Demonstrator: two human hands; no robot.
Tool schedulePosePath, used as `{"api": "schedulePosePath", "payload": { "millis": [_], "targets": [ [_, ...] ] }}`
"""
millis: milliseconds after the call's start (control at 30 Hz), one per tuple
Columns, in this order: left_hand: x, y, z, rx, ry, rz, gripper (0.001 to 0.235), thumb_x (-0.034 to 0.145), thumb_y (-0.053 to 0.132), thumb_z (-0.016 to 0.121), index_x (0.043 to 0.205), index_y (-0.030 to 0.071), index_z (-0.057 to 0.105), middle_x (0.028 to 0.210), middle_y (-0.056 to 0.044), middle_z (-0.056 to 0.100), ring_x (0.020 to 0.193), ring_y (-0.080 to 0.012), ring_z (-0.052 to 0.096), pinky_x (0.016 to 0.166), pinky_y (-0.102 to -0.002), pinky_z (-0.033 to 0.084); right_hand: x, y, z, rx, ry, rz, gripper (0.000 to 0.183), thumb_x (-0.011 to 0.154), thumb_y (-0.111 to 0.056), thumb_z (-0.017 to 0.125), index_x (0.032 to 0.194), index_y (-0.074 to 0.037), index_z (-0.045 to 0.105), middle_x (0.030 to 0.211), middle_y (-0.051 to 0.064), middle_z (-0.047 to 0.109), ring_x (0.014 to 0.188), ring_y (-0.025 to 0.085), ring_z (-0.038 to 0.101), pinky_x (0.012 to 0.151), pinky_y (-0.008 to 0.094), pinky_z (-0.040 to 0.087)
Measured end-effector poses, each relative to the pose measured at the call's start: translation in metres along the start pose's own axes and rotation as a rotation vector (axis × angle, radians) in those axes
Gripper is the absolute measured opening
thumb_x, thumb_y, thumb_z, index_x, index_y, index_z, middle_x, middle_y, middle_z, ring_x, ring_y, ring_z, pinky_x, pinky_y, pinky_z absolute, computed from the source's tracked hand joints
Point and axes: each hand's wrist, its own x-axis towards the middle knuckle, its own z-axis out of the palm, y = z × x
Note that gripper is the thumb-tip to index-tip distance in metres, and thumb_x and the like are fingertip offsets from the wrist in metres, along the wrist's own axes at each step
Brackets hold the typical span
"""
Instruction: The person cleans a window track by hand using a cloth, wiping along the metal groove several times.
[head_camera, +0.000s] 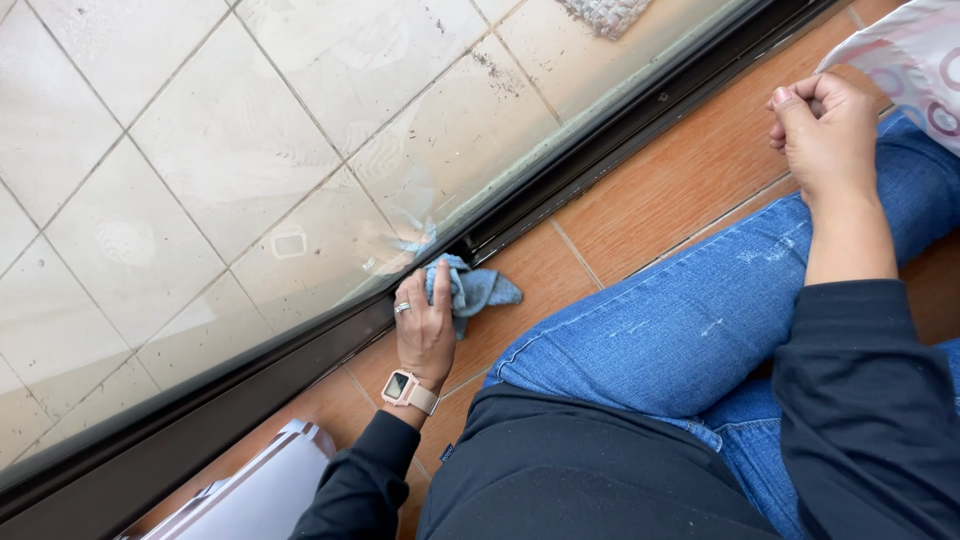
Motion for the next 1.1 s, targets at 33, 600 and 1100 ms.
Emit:
{"api": "schedulePosePath", "payload": {
  "millis": [33, 600, 1100],
  "targets": [
    [-0.001, 0.005, 0.009, -0.002, -0.003, -0.003, 0.047, 0.098, -0.01, 0.044, 0.144, 0.0, 0.052, 0.123, -0.027, 0.056, 0.108, -0.0411, 0.059, 0.1, -0.051, 0.052, 0.0, 0.0, -0.001, -0.003, -0.003, 0.002, 0.016, 0.121, -0.015, 0.063, 0.104, -0.013, 0.063, 0.09, -0.001, 0.063, 0.073, 0.005, 0.058, 0.07, 0.021, 0.053],
    [0.06, 0.059, 0.049, 0.269, -0.016, -0.009, 0.051, 0.098, 0.015, 0.051, 0.147, 0.024, 0.054, 0.085, -0.006, 0.052, 0.074, -0.0268, 0.05, 0.06, -0.044, 0.043, 0.008, 0.01, 0.003, -0.119, -0.038, -0.122, 0.014, 0.123, -0.01, 0.066, 0.109, -0.007, 0.063, 0.082, 0.005, 0.063, 0.075, 0.008, 0.061, 0.074, 0.025, 0.056],
    [0.109, 0.084, 0.048, -0.094, 0.169, 0.354, 0.039, 0.108, 0.011, 0.055, 0.147, 0.014, 0.053, 0.125, -0.013, 0.063, 0.107, -0.0282, 0.064, 0.085, -0.044, 0.057, 0.004, 0.008, 0.003, -0.098, -0.026, -0.11, 0.011, 0.118, -0.009, 0.065, 0.107, -0.008, 0.064, 0.08, 0.003, 0.063, 0.073, 0.008, 0.06, 0.07, 0.024, 0.054]
  ]
}}
